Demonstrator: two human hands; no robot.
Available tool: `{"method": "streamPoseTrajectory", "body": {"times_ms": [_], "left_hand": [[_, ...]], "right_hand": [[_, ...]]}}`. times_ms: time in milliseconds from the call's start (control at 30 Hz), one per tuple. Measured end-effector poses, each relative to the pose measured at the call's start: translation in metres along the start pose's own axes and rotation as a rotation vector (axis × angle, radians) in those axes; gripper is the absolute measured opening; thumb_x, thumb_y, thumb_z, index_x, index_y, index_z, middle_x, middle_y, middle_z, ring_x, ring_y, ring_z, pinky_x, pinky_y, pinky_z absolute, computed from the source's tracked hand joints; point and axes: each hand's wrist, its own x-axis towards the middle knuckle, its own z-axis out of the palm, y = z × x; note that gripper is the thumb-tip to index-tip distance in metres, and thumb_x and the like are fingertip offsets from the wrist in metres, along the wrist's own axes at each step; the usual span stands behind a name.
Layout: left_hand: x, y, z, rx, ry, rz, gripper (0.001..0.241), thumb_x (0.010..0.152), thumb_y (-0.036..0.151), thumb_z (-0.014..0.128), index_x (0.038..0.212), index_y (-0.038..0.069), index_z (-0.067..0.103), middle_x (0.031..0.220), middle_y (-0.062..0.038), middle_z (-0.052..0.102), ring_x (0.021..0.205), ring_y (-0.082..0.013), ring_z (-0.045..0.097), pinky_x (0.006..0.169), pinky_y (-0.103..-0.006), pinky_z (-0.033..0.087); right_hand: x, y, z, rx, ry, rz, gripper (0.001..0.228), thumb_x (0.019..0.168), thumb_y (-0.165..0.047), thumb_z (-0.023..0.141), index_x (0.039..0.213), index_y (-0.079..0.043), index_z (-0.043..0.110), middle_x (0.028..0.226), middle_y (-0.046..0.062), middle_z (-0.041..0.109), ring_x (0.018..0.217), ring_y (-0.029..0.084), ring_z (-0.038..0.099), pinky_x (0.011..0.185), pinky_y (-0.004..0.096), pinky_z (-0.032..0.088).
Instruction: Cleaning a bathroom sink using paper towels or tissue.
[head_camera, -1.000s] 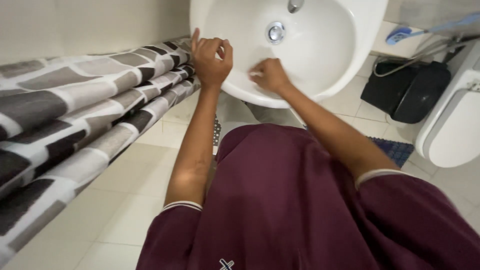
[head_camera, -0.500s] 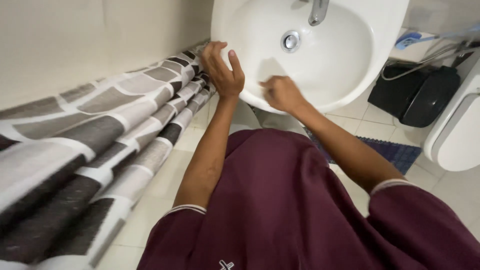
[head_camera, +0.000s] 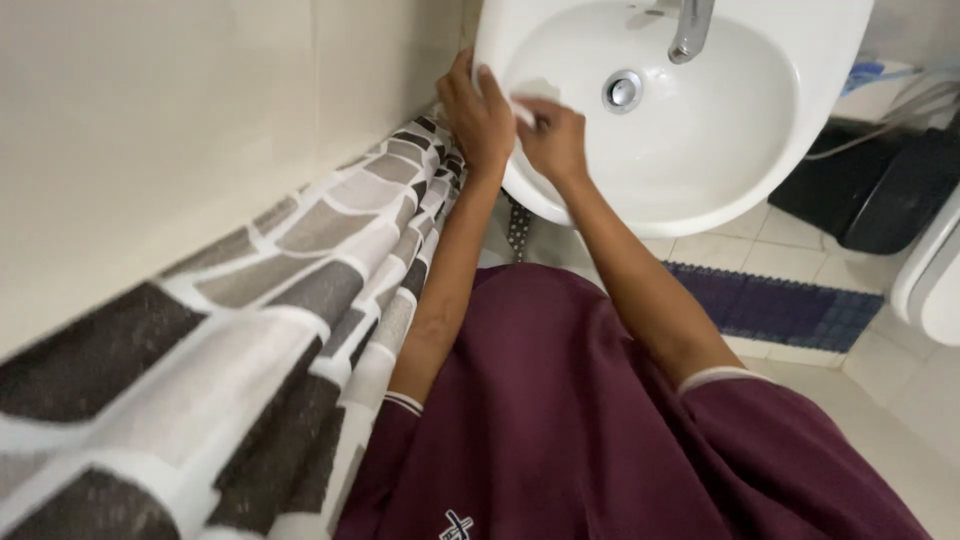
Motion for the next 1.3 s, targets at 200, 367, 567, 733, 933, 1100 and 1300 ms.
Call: {"method": "streamPoseTrajectory", "body": {"times_ms": [200, 367, 567, 733, 933, 1100, 1300], "left_hand": [[0.009, 0.02, 0.012, 0.045, -0.113, -0.015, 0.047, 0.11, 0.037, 0.041, 0.147, 0.008, 0.047, 0.135, -0.023, 0.054, 0.116, -0.0401, 0.062, 0.095, -0.0486, 0.052], [0.01, 0.023, 0.012, 0.134, -0.083, 0.028, 0.046, 0.111, 0.038, 0.038, 0.145, 0.008, 0.049, 0.134, -0.022, 0.056, 0.113, -0.0414, 0.064, 0.091, -0.0489, 0.055], [0.011, 0.018, 0.016, 0.145, -0.068, 0.083, 0.047, 0.114, 0.04, 0.037, 0.145, 0.006, 0.047, 0.133, -0.023, 0.056, 0.115, -0.042, 0.063, 0.095, -0.0494, 0.054], [0.011, 0.02, 0.015, 0.127, -0.083, 0.038, 0.047, 0.112, 0.04, 0.037, 0.144, 0.008, 0.051, 0.131, -0.021, 0.058, 0.113, -0.0406, 0.065, 0.094, -0.0484, 0.055], [0.008, 0.031, 0.011, 0.113, -0.093, 0.027, 0.046, 0.112, 0.039, 0.037, 0.144, 0.009, 0.051, 0.131, -0.02, 0.057, 0.112, -0.039, 0.065, 0.092, -0.0476, 0.055], [0.009, 0.021, 0.017, 0.135, -0.076, 0.064, 0.046, 0.112, 0.039, 0.038, 0.143, 0.008, 0.05, 0.129, -0.021, 0.057, 0.112, -0.0402, 0.064, 0.091, -0.0481, 0.055], [0.011, 0.026, 0.014, 0.114, -0.069, 0.024, 0.045, 0.111, 0.038, 0.038, 0.141, 0.008, 0.052, 0.129, -0.022, 0.057, 0.11, -0.0398, 0.065, 0.091, -0.047, 0.055]], "right_hand": [[0.05, 0.01, 0.026, 0.311, 0.577, -0.049, 0.022, 0.089, -0.011, 0.08, 0.111, -0.008, 0.078, 0.09, 0.005, 0.077, 0.068, 0.008, 0.057, 0.06, 0.025, 0.051], [0.074, 0.021, 0.014, 0.46, 0.68, 0.165, 0.017, 0.094, -0.012, 0.079, 0.108, -0.004, 0.079, 0.077, 0.002, 0.067, 0.065, 0.008, 0.048, 0.059, 0.023, 0.042], [0.102, 0.082, 0.021, 0.55, 0.858, 0.174, 0.018, 0.09, -0.01, 0.08, 0.106, -0.002, 0.079, 0.083, -0.002, 0.071, 0.07, 0.006, 0.052, 0.062, 0.021, 0.044], [0.125, 0.198, 0.012, 0.772, 0.983, 0.185, 0.017, 0.09, -0.002, 0.073, 0.106, 0.001, 0.078, 0.09, 0.004, 0.075, 0.08, 0.012, 0.063, 0.074, 0.025, 0.053], [0.087, 0.168, -0.064, 0.862, 1.056, 0.459, 0.02, 0.096, 0.003, 0.063, 0.111, 0.01, 0.074, 0.101, 0.015, 0.075, 0.09, 0.023, 0.071, 0.078, 0.034, 0.06], [0.123, 0.138, -0.034, 1.066, 1.181, 0.572, 0.027, 0.093, 0.002, 0.06, 0.118, 0.008, 0.069, 0.106, 0.018, 0.078, 0.093, 0.024, 0.077, 0.078, 0.035, 0.06], [0.101, 0.008, 0.017, 0.89, 0.976, 0.432, 0.035, 0.1, -0.02, 0.075, 0.129, 0.0, 0.074, 0.125, 0.022, 0.072, 0.104, 0.021, 0.062, 0.09, 0.032, 0.053]]}}
